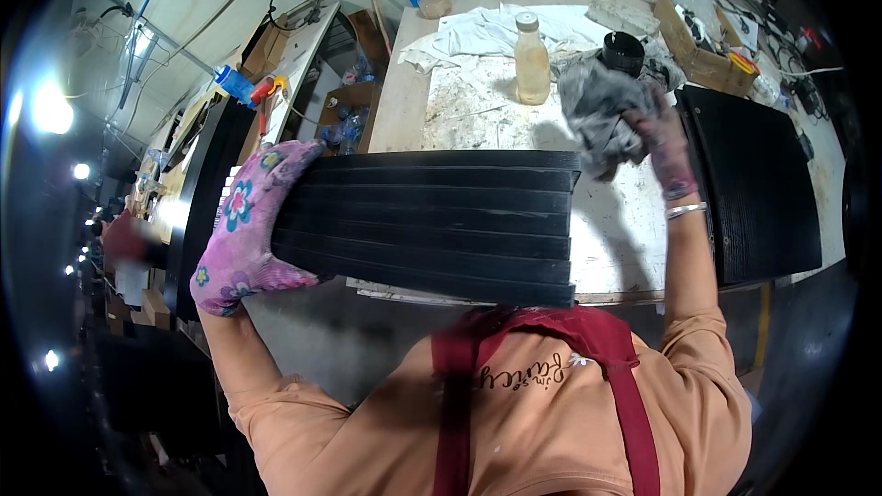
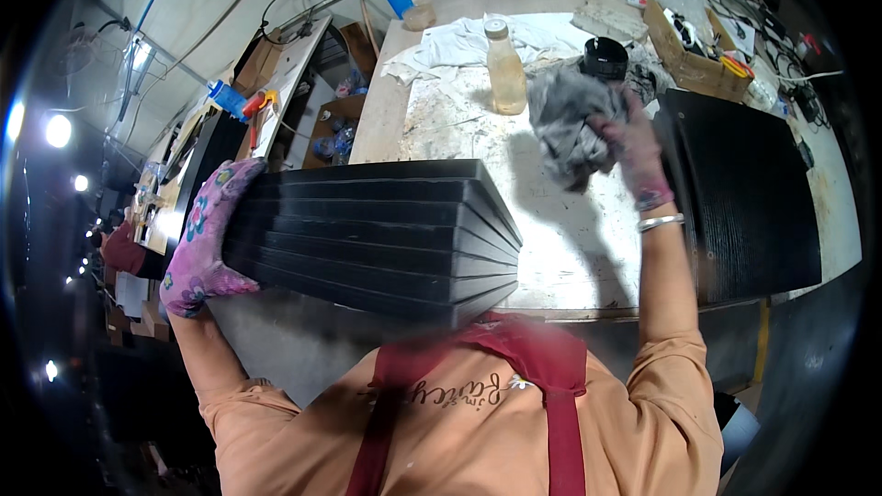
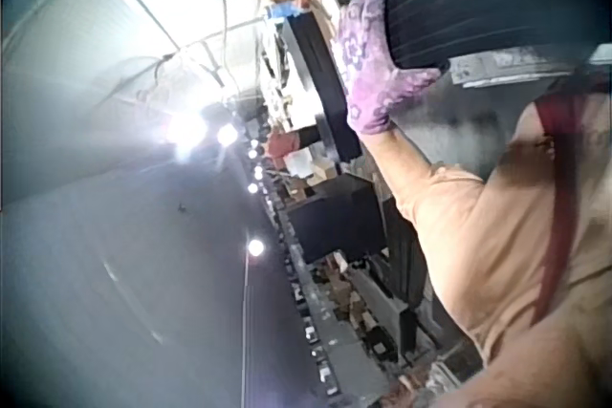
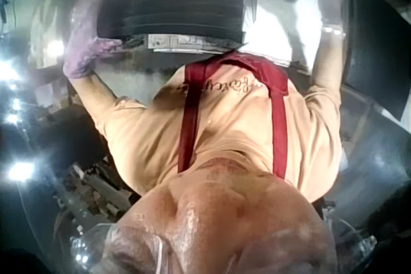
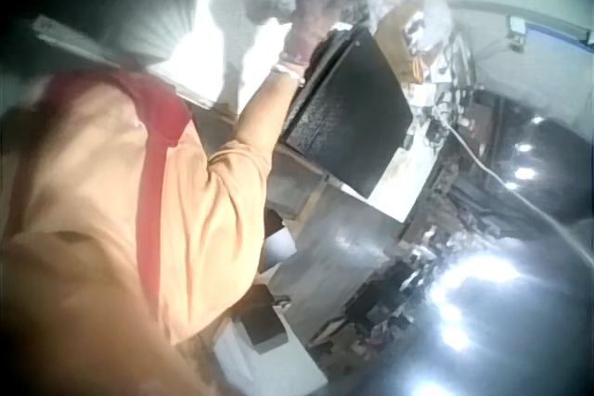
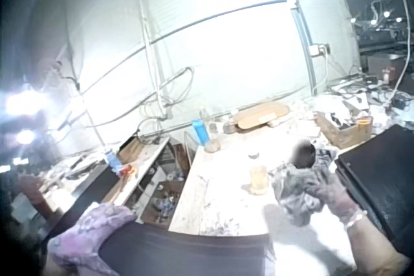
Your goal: The person wipes a black ribbed panel with a cloth, repeatedly dipping the cloth into a container and cleaning different sections. They turn the panel over to clean both sides and place it on a stack of similar panels.
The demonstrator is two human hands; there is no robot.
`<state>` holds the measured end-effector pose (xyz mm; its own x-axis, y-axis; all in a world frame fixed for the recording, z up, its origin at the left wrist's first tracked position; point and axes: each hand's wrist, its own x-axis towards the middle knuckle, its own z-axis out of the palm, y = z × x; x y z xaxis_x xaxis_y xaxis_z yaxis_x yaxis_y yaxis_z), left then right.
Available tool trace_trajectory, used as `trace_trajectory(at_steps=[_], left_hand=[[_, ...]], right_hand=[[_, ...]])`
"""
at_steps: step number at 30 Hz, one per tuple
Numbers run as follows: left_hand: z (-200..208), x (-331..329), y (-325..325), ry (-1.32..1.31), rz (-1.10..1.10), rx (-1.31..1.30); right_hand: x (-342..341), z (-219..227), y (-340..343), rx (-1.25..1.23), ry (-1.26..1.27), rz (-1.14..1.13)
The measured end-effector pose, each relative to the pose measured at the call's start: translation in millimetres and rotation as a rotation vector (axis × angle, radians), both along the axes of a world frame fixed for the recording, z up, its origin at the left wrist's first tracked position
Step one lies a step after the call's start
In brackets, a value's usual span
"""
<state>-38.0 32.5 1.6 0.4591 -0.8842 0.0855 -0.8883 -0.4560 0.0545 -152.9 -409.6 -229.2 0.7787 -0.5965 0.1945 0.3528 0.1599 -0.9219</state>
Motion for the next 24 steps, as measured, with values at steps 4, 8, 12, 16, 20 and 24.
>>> trace_trajectory(at_steps=[4,8,12,16,20,24], left_hand=[[0,-8,5,0.005,-0.011,0.021],[-9,-9,15,-0.073,-0.054,-0.047],[-12,-5,15,-0.076,-0.064,-0.104],[0,-21,36,-0.067,0.041,-0.086],[-10,-3,17,-0.037,-0.052,-0.105],[-13,7,12,-0.065,-0.077,-0.134]], right_hand=[[-32,145,30,-0.408,-0.255,0.144],[-24,221,122,-0.79,-0.262,0.588],[10,230,216,-1.54,-0.337,0.677],[-8,234,197,-1.49,-0.293,0.691],[-32,243,185,-1.634,-0.002,0.551],[43,228,234,-1.626,-0.353,0.498]])
